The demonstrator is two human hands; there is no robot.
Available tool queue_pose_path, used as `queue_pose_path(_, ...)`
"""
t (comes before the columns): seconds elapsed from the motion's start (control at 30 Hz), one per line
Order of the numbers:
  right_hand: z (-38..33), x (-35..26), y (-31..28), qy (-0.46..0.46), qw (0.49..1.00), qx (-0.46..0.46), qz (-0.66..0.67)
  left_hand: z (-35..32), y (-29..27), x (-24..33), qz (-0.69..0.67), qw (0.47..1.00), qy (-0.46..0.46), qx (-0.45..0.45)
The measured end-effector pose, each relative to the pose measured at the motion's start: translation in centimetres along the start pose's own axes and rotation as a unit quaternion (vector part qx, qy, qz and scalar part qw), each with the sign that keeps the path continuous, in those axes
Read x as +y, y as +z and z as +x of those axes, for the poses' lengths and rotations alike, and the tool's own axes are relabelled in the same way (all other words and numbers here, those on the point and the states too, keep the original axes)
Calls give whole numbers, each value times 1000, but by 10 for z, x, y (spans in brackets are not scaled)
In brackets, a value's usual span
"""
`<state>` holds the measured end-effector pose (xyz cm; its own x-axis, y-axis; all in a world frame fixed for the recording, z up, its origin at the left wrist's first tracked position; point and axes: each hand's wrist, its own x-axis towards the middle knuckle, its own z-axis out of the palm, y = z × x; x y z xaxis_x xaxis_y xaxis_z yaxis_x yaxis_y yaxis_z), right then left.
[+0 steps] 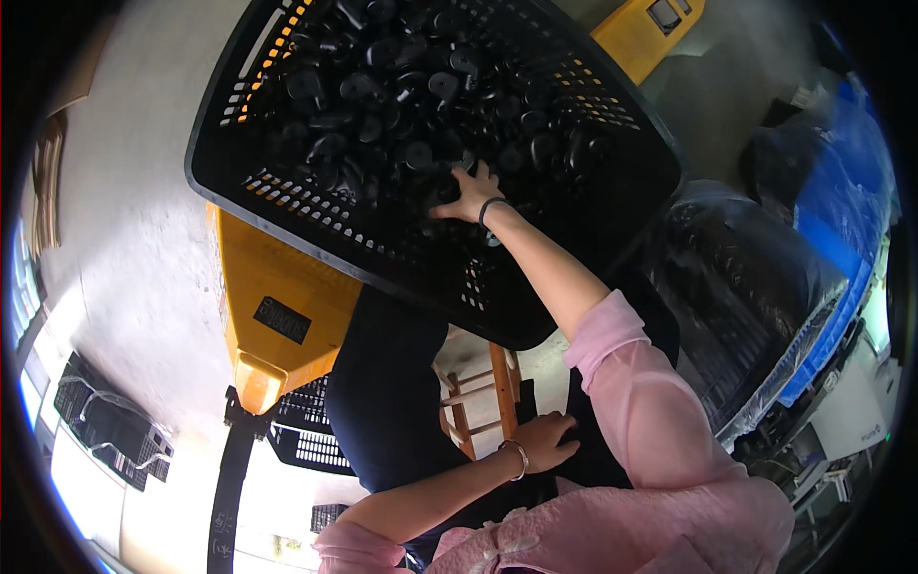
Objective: Inspecting and sorting black plastic components into bins at a manufacturing site.
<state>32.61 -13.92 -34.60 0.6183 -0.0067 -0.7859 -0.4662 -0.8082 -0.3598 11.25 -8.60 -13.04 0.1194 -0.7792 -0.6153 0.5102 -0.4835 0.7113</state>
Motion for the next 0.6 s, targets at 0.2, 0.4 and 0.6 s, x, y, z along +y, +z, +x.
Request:
queue_pose_path(0.2, -18, -31, -5, -1, 981, -143, -133, 4, 3, 2, -8, 1000, -17, -16)
queue_pose_path(0.4, 7, -6, 7, 15, 995, -75, -70, 10, -4, 4, -31, 999, -16, -17)
queue_pose_path(0.6, 7, -13, -1, 48, 986, -124, -97, 7, -4, 7, -64, 997, -32, -26)
